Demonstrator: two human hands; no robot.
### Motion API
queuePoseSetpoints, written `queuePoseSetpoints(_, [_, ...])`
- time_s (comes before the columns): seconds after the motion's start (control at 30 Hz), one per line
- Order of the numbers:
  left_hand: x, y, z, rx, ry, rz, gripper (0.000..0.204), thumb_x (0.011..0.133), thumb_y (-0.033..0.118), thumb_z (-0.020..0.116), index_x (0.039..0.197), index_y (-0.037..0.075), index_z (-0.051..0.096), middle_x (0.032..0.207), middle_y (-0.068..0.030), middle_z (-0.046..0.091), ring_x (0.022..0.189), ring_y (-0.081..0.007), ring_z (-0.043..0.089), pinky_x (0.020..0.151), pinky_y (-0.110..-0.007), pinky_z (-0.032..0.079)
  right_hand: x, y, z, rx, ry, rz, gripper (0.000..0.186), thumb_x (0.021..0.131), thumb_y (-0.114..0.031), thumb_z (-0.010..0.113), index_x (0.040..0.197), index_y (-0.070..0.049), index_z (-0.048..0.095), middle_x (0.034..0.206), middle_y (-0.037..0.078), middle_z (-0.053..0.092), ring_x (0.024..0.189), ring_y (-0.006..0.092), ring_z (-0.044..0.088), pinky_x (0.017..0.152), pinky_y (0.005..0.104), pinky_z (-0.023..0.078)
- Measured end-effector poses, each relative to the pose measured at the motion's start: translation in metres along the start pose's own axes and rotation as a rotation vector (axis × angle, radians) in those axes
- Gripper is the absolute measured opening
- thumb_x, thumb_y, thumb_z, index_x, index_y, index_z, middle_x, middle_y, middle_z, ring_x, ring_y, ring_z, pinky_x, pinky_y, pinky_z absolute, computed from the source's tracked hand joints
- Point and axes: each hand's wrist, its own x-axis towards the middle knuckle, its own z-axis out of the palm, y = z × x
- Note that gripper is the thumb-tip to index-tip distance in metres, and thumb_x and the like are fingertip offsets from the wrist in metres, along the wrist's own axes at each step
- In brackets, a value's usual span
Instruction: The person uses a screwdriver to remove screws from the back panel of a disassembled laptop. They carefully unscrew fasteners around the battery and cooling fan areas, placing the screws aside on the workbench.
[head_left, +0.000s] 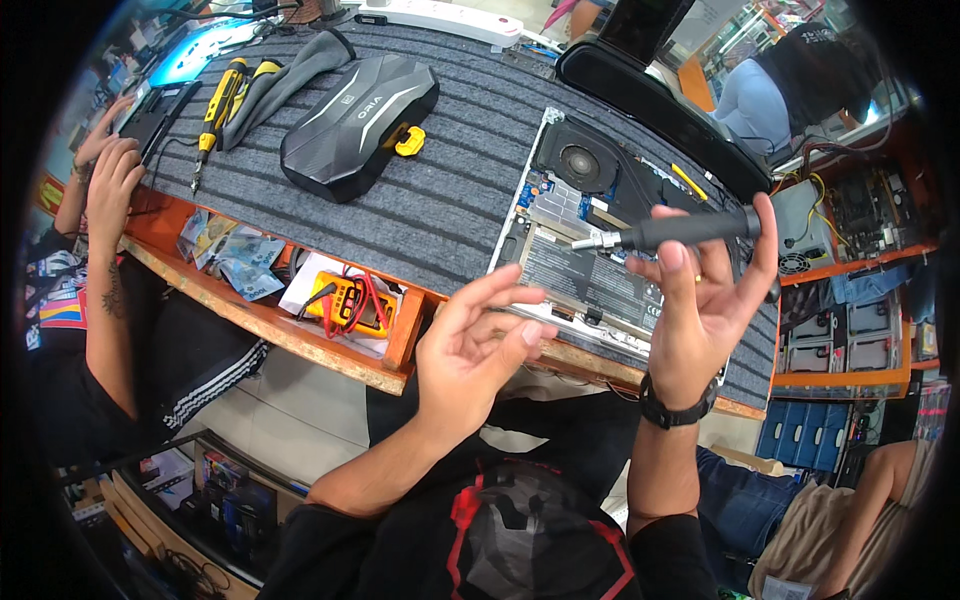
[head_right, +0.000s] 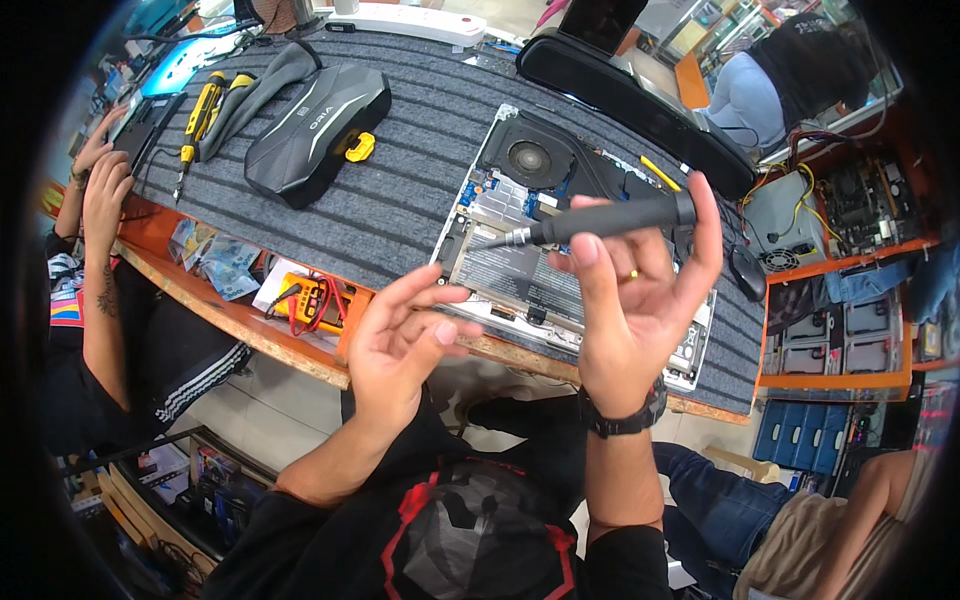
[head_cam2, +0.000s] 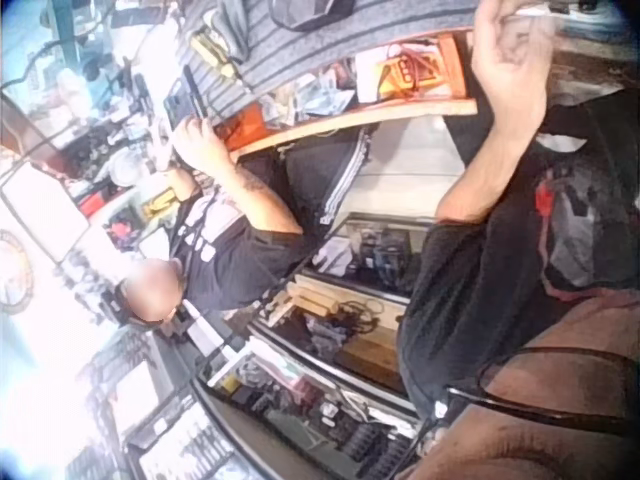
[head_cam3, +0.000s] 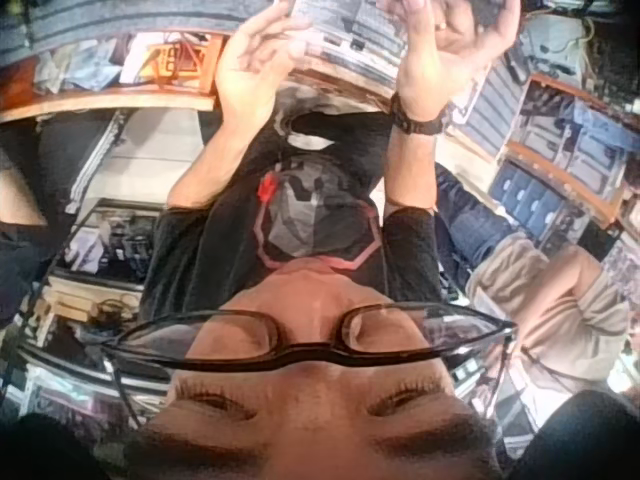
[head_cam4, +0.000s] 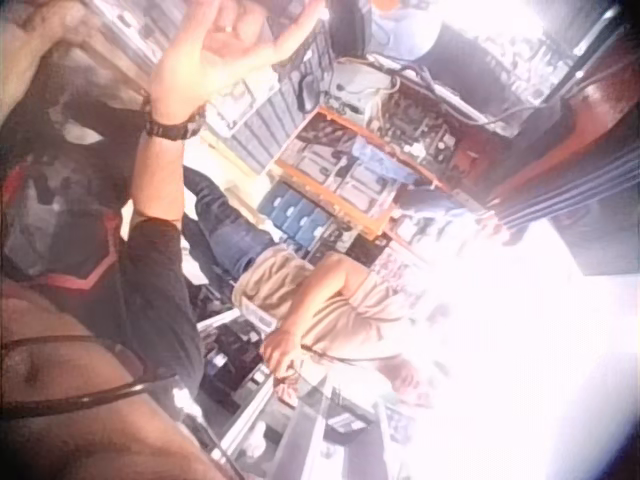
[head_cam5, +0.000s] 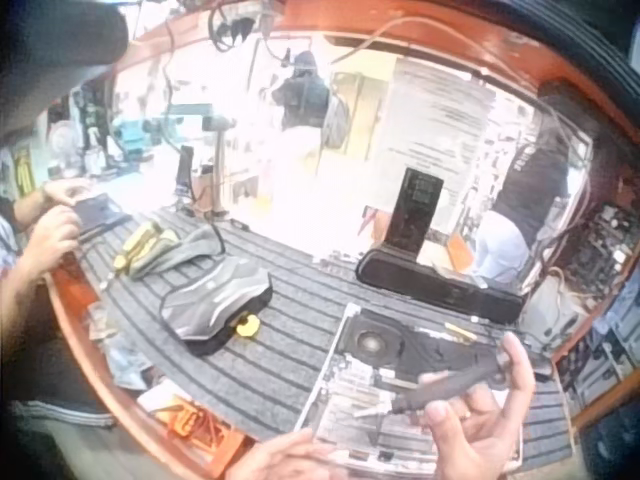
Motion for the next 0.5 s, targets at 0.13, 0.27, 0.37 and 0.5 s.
queuePoseSetpoints(0.13, [0.006, -0.004, -0.022, 0.788, -0.227, 0.531, 0.039, 0.074, 0.006, 0.077, 0.111, 0.004, 0.068, 0.115, -0.0126, 0.064, 0.106, -0.0301, 0.063, 0.091, -0.042, 0.049, 0.016, 0.026, 0.0, -0.158, -0.209, -0.093, 0.078, 0.089, 0.008, 0.062, 0.15, -0.006, 0.016, 0.117, 0.023, 0.061, 0.102, 0.02, 0.065, 0.089, 0.0299, 0.053])
queuePoseSetpoints(0.27, [0.015, -0.012, -0.023, 1.171, -0.335, 0.546, 0.042, 0.078, 0.018, 0.075, 0.119, 0.012, 0.066, 0.129, -0.0032, 0.061, 0.127, -0.0246, 0.053, 0.11, -0.046, 0.03, 0.026, 0.042, 0.005, -0.3, -0.342, -0.2, 0.073, 0.087, 0.01, 0.065, 0.147, -0.002, 0.026, 0.122, 0.02, 0.06, 0.104, 0.0198, 0.065, 0.084, 0.0288, 0.055])
queuePoseSetpoints(0.37, [0.014, -0.017, -0.025, 1.215, -0.357, 0.509, 0.042, 0.081, 0.021, 0.073, 0.121, 0.014, 0.065, 0.131, -0.0007, 0.06, 0.13, -0.0209, 0.051, 0.114, -0.046, 0.025, 0.027, 0.047, 0.009, -0.351, -0.372, -0.255, 0.07, 0.085, 0.009, 0.067, 0.145, -0.001, 0.032, 0.132, 0.02, 0.054, 0.105, 0.021, 0.066, 0.08, 0.0288, 0.058])
queuePoseSetpoints(0.5, [0.015, -0.017, -0.026, 1.224, -0.361, 0.497, 0.04, 0.082, 0.022, 0.072, 0.121, 0.015, 0.065, 0.131, 0.0002, 0.06, 0.129, -0.0185, 0.051, 0.113, -0.043, 0.025, 0.027, 0.047, 0.011, -0.389, -0.383, -0.274, 0.068, 0.084, 0.009, 0.068, 0.143, -0.001, 0.035, 0.137, 0.02, 0.051, 0.104, 0.0218, 0.067, 0.078, 0.0291, 0.058])
